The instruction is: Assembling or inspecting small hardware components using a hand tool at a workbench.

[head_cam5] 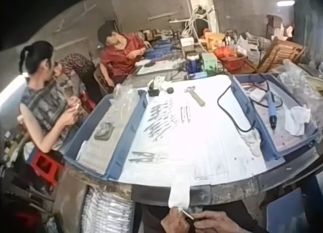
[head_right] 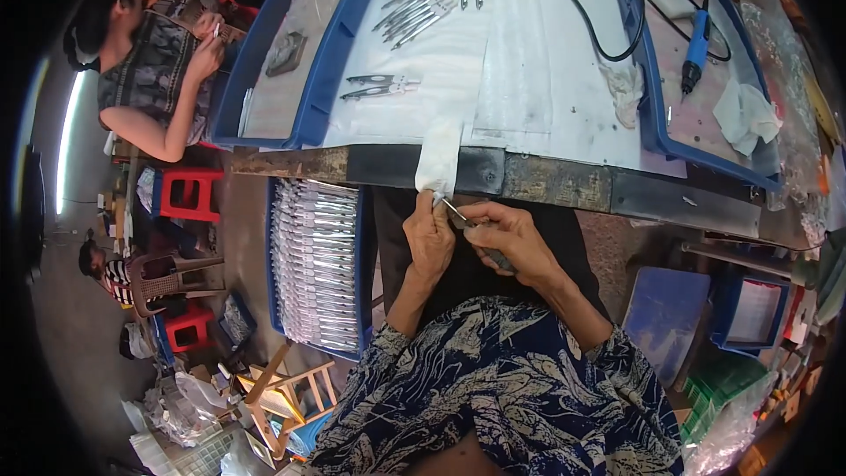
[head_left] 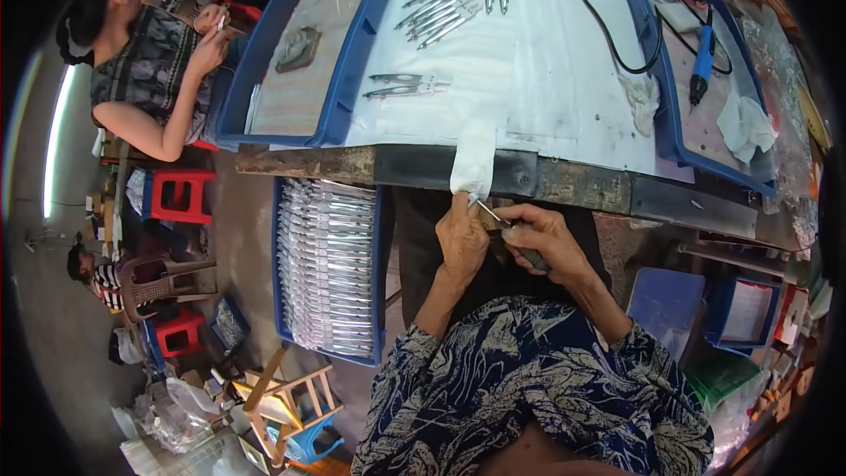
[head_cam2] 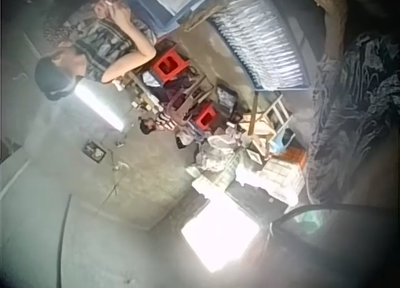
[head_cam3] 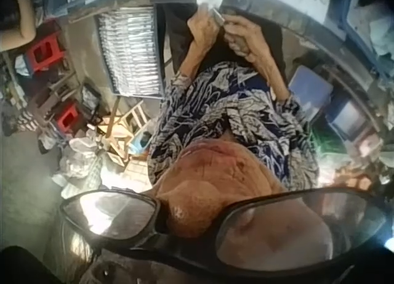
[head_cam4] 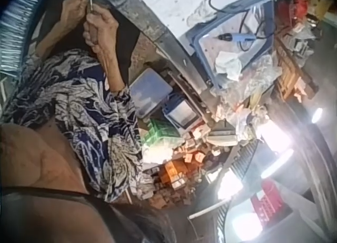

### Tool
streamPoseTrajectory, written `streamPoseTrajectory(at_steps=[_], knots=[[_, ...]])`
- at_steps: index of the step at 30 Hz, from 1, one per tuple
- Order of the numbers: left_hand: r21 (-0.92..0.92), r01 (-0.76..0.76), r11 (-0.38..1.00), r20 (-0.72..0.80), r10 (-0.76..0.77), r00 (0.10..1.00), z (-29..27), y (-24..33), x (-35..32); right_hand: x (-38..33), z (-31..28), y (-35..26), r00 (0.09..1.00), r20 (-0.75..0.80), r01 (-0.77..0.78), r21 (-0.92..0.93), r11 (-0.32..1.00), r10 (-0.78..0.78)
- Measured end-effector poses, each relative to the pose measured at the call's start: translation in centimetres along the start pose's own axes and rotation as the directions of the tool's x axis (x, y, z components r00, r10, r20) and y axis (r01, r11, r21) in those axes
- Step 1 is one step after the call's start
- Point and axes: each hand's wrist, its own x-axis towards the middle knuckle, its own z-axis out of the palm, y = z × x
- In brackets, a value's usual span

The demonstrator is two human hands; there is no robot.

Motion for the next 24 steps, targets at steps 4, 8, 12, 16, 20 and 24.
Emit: streamPoseTrajectory(at_steps=[4, 8, 12, 16, 20, 24], knots=[[-0.025, 0.044, 0.999, 0.047, -0.043, 0.998, -0.9, 0.7, 0.2, -0.8, -1.3, -0.5, 0.993, 0.084, 0.103, -0.240, 0.965, -0.085], [-0.056, 0.137, 0.989, 0.114, -0.130, 0.985, -1.3, 1.0, 0.4, -1.3, -3.7, 1.1, 0.995, 0.070, 0.087, -0.301, 0.950, -0.069], [-0.046, 0.141, 0.989, 0.121, -0.134, 0.984, -1.8, 1.7, 0.4, -1.8, -4.8, 1.8, 0.996, 0.075, 0.062, -0.301, 0.952, -0.041], [-0.097, 0.218, 0.971, 0.103, -0.208, 0.973, -2.6, 2.3, -0.2, -1.4, -5.0, 2.7, 0.998, 0.062, 0.047, -0.331, 0.942, -0.028], [-0.068, 0.184, 0.981, 0.080, -0.179, 0.981, -3.4, 2.7, -0.5, -0.8, -5.2, 3.9, 0.997, 0.074, 0.003, -0.439, 0.899, 0.032], [-0.142, 0.171, 0.975, 0.067, -0.163, 0.984, -4.5, 2.6, -1.2, -0.5, -3.7, 4.7, 0.979, 0.127, 0.203, -0.709, 0.675, -0.161]])
